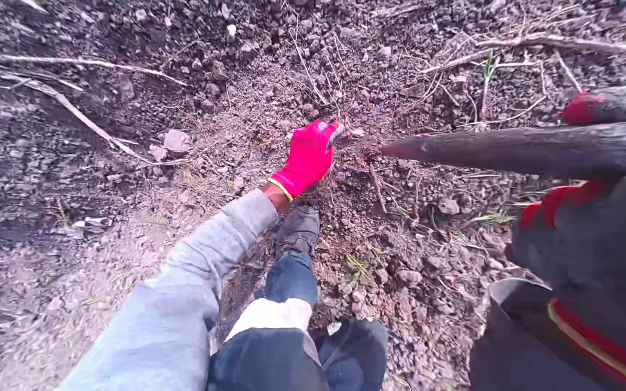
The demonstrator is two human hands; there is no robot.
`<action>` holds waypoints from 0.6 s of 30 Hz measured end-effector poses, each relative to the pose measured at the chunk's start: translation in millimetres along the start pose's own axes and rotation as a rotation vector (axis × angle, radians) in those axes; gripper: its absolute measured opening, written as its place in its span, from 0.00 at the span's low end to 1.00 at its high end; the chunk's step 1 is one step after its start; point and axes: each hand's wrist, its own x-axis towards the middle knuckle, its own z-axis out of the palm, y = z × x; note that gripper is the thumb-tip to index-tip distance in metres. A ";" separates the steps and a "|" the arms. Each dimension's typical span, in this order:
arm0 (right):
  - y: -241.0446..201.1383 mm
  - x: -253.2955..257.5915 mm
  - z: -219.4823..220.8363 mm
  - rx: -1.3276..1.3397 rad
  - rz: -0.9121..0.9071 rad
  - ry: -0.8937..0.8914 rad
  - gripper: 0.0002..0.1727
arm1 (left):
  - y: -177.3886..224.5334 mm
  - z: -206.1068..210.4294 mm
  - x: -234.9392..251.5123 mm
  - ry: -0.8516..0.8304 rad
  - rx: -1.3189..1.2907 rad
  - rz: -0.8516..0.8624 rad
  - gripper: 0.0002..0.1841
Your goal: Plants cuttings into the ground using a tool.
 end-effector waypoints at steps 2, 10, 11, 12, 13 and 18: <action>9.4 59.8 2.0 -0.283 -0.006 0.067 0.08 | -31.0 -20.6 -1.3 -0.044 0.114 -0.081 0.20; 191.7 151.6 79.9 -0.762 0.654 0.164 0.18 | 16.9 -58.1 103.2 -0.113 0.476 -0.001 0.14; 172.5 134.6 72.3 -0.712 0.596 0.205 0.18 | 9.3 -30.1 105.8 -0.230 0.477 0.001 0.15; 146.3 109.9 63.8 -0.666 0.547 0.251 0.17 | -0.1 1.0 98.9 -0.356 0.485 -0.014 0.17; 117.0 90.5 54.8 -0.622 0.492 0.286 0.16 | -10.6 20.1 92.1 -0.417 0.486 -0.039 0.18; 14.8 53.1 12.5 -0.506 0.437 0.351 0.14 | -22.2 -16.1 87.8 -0.052 0.384 -0.092 0.20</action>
